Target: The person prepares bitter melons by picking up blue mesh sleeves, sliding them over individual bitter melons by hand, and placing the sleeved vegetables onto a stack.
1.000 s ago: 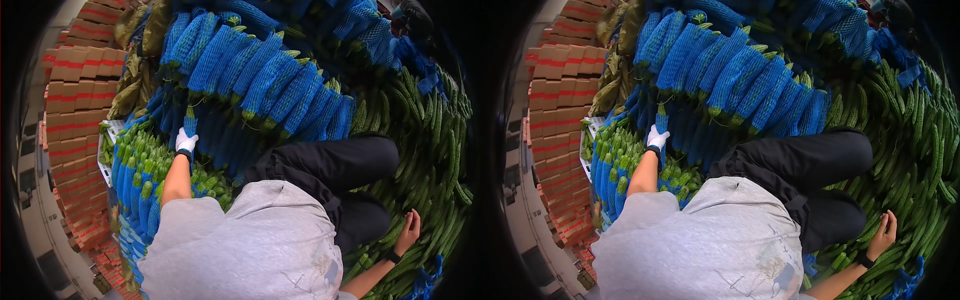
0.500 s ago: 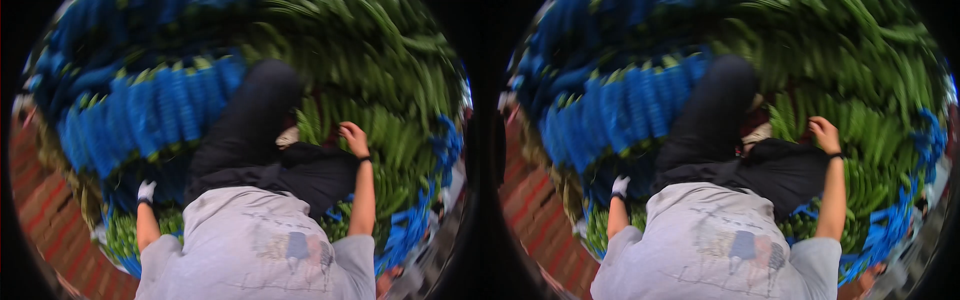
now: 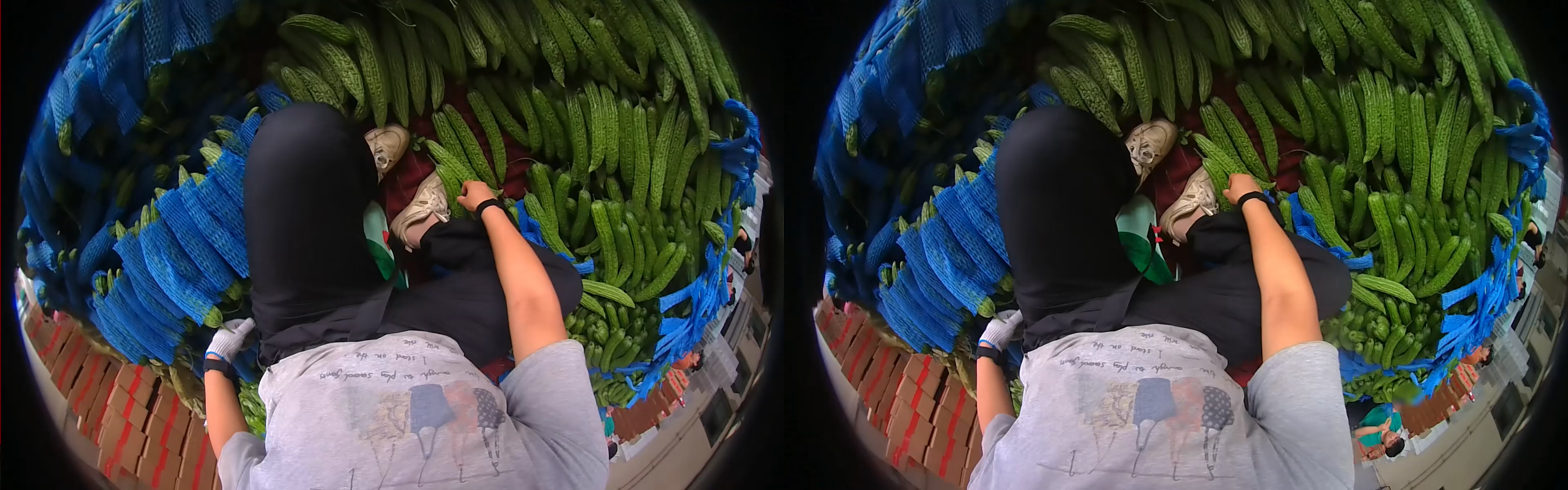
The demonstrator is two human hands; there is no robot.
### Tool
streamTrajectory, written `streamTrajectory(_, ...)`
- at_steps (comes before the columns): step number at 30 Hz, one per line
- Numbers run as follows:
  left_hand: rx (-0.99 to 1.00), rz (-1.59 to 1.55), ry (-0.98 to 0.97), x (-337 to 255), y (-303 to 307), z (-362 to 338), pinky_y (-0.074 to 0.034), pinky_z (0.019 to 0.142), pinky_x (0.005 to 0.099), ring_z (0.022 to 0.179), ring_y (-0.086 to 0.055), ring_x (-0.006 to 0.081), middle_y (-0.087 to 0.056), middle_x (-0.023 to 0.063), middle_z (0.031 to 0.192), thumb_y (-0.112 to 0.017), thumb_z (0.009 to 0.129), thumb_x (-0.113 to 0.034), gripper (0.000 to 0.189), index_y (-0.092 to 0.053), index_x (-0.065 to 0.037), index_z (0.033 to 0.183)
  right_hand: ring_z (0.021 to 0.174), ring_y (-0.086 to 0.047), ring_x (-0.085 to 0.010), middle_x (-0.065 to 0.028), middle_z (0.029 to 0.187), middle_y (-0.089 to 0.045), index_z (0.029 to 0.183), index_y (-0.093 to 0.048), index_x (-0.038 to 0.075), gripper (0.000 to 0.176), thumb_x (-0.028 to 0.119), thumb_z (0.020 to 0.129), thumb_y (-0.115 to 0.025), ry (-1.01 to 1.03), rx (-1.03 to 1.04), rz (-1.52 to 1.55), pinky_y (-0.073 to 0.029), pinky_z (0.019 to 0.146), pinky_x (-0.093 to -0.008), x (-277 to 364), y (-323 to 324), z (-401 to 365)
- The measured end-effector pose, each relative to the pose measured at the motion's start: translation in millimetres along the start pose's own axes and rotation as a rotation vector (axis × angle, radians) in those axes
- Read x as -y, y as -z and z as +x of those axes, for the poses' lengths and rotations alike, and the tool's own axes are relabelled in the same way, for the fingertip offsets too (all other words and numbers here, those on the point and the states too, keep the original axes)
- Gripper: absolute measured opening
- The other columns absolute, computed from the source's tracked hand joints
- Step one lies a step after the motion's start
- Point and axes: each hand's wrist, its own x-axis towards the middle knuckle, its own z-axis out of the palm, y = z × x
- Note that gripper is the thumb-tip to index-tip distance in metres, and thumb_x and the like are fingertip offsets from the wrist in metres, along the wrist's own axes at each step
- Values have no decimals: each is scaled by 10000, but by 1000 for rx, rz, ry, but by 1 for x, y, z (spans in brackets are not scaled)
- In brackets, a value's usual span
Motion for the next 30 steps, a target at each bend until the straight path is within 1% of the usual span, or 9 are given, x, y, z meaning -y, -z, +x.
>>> streamTrajectory(4,-58,264,202,17,16,-23,-476,582,332,600,-588,181,-619,87,675,-583,879,-379,409,-666,20,848,1013,-621,-348,-186,1095,-644,994,-667,10,270,214,821,-634,-200,-71,21,-512,869,-436,14,10,5)
streamTrajectory(7,-8,347,282,10,15,-55,-492,617,343,633,-607,191,-641,98,713,-584,882,-375,419,-665,35,868,1008,-629,-336,-192,1126,-634,1057,-668,34,287,195,821,-641,-287,243,-86,-520,853,-420,1,13,24)
streamTrajectory(11,86,248,285,31,7,-50,-510,623,310,677,-614,165,-656,83,768,-544,923,-380,426,-659,31,911,950,-642,-362,-231,1015,-658,910,-701,-12,290,199,711,-684,25,444,-311,-512,841,-415,-20,13,49)
streamTrajectory(15,138,46,222,69,12,-14,-506,626,305,688,-616,154,-663,79,798,-511,948,-376,427,-646,27,988,956,-626,-383,-263,992,-641,905,-695,-24,245,96,744,-555,-132,-5,-134,-503,843,-440,-46,50,32)
streamTrajectory(18,229,103,182,62,17,-1,-503,649,307,722,-620,152,-672,92,848,-501,955,-343,395,-645,17,1028,865,-669,-320,-187,923,-684,935,-685,-11,233,138,802,-565,-5,151,-84,-536,755,-423,-83,88,24)
streamTrajectory(21,211,498,-25,17,19,-5,-486,714,315,811,-624,173,-685,117,906,-502,938,-268,338,-637,31,1022,577,-652,-131,-79,710,-683,811,-690,24,174,163,846,-592,-66,443,445,-521,506,-287,-110,72,17)
streamTrajectory(25,228,643,-147,-5,19,2,-475,796,339,886,-636,226,-689,122,924,-587,866,-268,301,-659,-5,995,736,-687,-233,-132,823,-703,848,-695,5,234,223,810,-620,94,654,27,-550,719,-371,-81,28,-4)
streamTrajectory(26,273,837,-351,30,34,19,-471,818,347,909,-635,243,-687,121,934,-608,837,-271,301,-665,-18,990,925,-665,-302,-165,982,-688,939,-703,23,272,240,793,-629,51,601,-228,-520,845,-390,-70,29,-10)
streamTrajectory(30,241,1185,-744,26,44,12,-466,865,375,986,-614,282,-666,117,1010,-615,777,-262,294,-680,-66,986,1004,-635,-314,-167,1072,-659,1012,-685,50,338,249,745,-744,-258,241,-354,-521,839,-418,-119,-11,-9)
